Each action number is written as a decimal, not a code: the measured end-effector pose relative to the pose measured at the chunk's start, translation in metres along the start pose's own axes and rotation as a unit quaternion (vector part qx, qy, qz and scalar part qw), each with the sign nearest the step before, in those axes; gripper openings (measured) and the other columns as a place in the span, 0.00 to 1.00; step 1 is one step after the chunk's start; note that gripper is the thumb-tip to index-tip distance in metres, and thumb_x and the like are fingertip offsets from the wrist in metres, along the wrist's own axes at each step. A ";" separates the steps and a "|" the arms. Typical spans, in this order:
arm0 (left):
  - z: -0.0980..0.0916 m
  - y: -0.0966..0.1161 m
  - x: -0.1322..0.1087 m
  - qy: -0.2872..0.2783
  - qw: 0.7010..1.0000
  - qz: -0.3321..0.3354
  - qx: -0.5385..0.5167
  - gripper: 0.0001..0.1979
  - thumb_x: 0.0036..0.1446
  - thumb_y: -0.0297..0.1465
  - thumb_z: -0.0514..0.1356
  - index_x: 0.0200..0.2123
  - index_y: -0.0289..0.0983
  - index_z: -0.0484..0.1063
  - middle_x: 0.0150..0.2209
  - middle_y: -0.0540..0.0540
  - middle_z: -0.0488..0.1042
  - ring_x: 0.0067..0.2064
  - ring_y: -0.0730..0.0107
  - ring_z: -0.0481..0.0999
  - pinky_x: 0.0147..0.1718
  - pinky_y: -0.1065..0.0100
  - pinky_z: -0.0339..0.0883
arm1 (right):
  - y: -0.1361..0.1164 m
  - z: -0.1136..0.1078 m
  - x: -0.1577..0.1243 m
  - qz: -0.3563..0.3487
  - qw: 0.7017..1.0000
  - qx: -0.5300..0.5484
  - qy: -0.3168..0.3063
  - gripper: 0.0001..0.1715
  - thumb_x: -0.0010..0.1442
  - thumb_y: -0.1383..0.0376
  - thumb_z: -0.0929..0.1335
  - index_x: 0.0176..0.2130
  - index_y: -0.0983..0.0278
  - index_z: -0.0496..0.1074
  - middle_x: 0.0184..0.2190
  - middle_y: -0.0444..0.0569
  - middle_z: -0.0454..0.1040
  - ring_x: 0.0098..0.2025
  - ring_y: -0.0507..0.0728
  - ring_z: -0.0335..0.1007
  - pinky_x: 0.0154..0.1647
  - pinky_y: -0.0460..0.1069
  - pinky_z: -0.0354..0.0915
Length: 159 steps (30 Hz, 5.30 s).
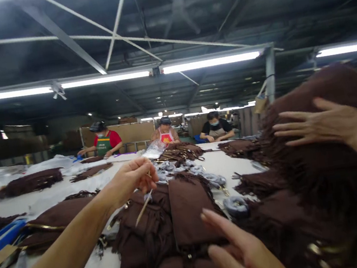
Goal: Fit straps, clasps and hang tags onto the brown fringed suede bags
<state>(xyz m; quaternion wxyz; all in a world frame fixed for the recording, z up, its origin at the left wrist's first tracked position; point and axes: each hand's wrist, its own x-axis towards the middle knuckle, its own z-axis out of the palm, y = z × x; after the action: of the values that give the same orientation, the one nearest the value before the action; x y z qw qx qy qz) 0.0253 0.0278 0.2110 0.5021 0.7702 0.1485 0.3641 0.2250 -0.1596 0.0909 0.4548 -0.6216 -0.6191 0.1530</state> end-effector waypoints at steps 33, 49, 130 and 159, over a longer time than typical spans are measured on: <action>0.286 -0.093 -0.082 -0.301 0.825 0.091 0.470 0.12 0.49 0.27 0.57 0.38 0.39 0.73 0.41 0.42 0.74 0.45 0.53 0.69 0.43 0.55 0.61 | 0.107 -0.036 -0.189 0.257 0.934 0.232 0.082 0.25 0.56 0.44 0.66 0.29 0.63 0.66 0.19 0.37 0.61 0.17 0.46 0.45 0.17 0.43 0.42; 0.260 -0.097 -0.086 -0.224 0.963 0.031 0.147 0.27 0.46 0.20 0.50 0.50 0.38 0.74 0.51 0.44 0.73 0.53 0.61 0.70 0.55 0.64 0.61 | 0.087 -0.034 -0.184 0.206 0.959 0.140 0.136 0.19 0.61 0.54 0.64 0.27 0.64 0.71 0.23 0.41 0.66 0.26 0.52 0.59 0.27 0.45 0.54; 0.249 -0.114 -0.079 -0.249 0.947 -0.058 0.194 0.07 0.49 0.26 0.54 0.31 0.36 0.71 0.34 0.47 0.74 0.38 0.64 0.73 0.37 0.69 0.62 | 0.091 0.011 -0.132 0.088 0.925 -0.314 0.194 0.13 0.62 0.71 0.63 0.26 0.62 0.66 0.24 0.44 0.71 0.27 0.52 0.67 0.28 0.49 0.47; 0.256 -0.108 -0.038 -0.214 0.968 0.020 0.133 0.10 0.59 0.32 0.50 0.25 0.39 0.60 0.25 0.53 0.61 0.29 0.71 0.59 0.28 0.71 0.54 | 0.086 -0.018 -0.120 0.090 0.973 0.003 0.215 0.11 0.63 0.65 0.64 0.33 0.62 0.76 0.31 0.46 0.72 0.35 0.56 0.69 0.36 0.48 0.62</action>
<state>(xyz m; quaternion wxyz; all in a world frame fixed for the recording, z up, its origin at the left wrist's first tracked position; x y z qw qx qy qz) 0.1958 -0.1168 0.0412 0.4082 0.8928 0.0689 0.1777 0.2706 -0.2598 -0.0086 0.5633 -0.6917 -0.4482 0.0582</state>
